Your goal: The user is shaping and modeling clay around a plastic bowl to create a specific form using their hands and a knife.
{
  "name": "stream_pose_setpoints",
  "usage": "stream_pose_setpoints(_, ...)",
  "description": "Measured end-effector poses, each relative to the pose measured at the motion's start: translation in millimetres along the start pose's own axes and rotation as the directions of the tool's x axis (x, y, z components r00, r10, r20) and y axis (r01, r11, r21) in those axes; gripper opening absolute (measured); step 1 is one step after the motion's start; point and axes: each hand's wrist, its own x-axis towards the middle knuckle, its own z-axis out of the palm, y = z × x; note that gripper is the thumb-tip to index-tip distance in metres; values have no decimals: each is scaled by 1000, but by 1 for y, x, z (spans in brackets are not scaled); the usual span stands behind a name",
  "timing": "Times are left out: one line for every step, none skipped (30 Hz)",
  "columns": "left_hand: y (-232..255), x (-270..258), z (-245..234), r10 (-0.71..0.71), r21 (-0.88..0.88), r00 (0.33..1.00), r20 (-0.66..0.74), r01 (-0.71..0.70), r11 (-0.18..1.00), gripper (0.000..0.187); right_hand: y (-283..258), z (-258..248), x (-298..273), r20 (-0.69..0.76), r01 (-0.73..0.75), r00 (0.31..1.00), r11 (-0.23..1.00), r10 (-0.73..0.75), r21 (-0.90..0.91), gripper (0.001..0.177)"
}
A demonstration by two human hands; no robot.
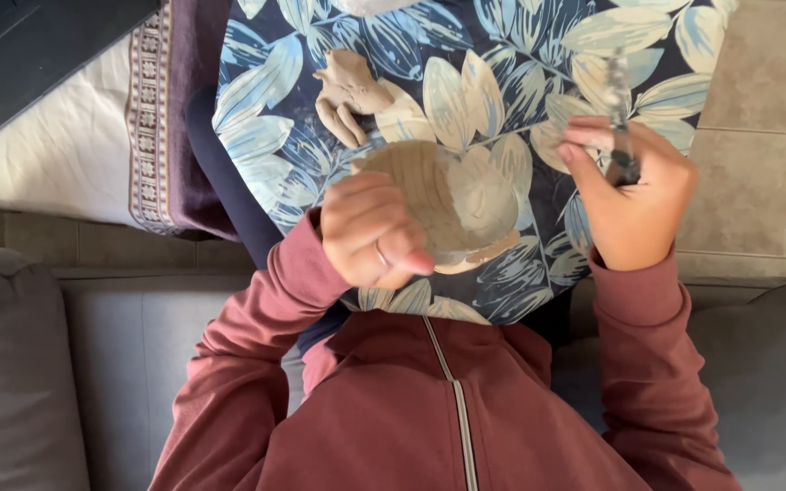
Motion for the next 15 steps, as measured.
stream_pose_setpoints(1, -2, 2, 59, 98, 998, -25, -56, 994, 32, -1, -1, 0, -27, 28, 999, 999, -29, -42, 25)
stream_pose_setpoints(-1, -4, 2, 126, 200, 991, -44, -115, 973, 35, -2, -1, 3, -58, 60, 996, 995, -65, -85, 30)
stream_pose_setpoints(-1, 4, -3, 137, 203, 990, -46, -125, 971, 35, 0, -2, -2, -64, 68, 995, 994, -74, -87, 30)
stream_pose_setpoints(2, 9, -8, 150, 251, 989, -2, -145, 957, 34, 2, -3, -8, -67, 68, 995, 996, -72, -60, 35)
stream_pose_setpoints(5, 15, -14, 161, 297, 986, 42, -167, 940, 34, 4, -3, -14, -70, 67, 995, 997, -69, -33, 40)
stream_pose_setpoints(5, 17, -17, 163, 302, 986, 40, -167, 939, 34, -7, -3, -16, -69, 72, 995, 997, -75, -34, 40)
stream_pose_setpoints(6, 20, -19, 162, 347, 984, 77, -179, 921, 33, -18, -3, -18, 15, 66, 998, 990, -69, 126, 38)
stream_pose_setpoints(6, 22, -22, 161, 387, 980, 114, -193, 902, 31, -30, -3, -21, 97, 44, 993, 959, -74, 280, 37)
stream_pose_setpoints(3, 27, -15, 164, 387, 980, 112, -195, 901, 31, -30, 1, -20, 95, 47, 993, 960, -76, 277, 37)
stream_pose_setpoints(0, 31, -7, 228, 395, 973, -40, -194, 898, 39, -30, 5, -18, 40, 153, 985, 949, -170, 275, 26)
stream_pose_setpoints(-3, 35, 0, 285, 402, 939, -191, -190, 896, 47, -30, 9, -17, -14, 257, 965, 929, -263, 268, 25)
stream_pose_setpoints(-3, 33, 0, 285, 403, 939, -194, -188, 895, 47, -32, 9, -17, -12, 258, 964, 929, -265, 266, 25)
stream_pose_setpoints(-2, 30, 0, 256, 393, 952, -167, -174, 903, 46, -33, 9, -17, 7, 265, 961, 925, -277, 274, 28)
stream_pose_setpoints(-4, 28, -1, 234, 384, 962, -139, -165, 909, 45, -35, 9, -15, 22, 276, 956, 919, -294, 281, 32)
stream_pose_setpoints(-4, 27, 0, 239, 386, 961, -142, -169, 907, 45, -30, 14, -19, 20, 282, 954, 918, -299, 278, 32)
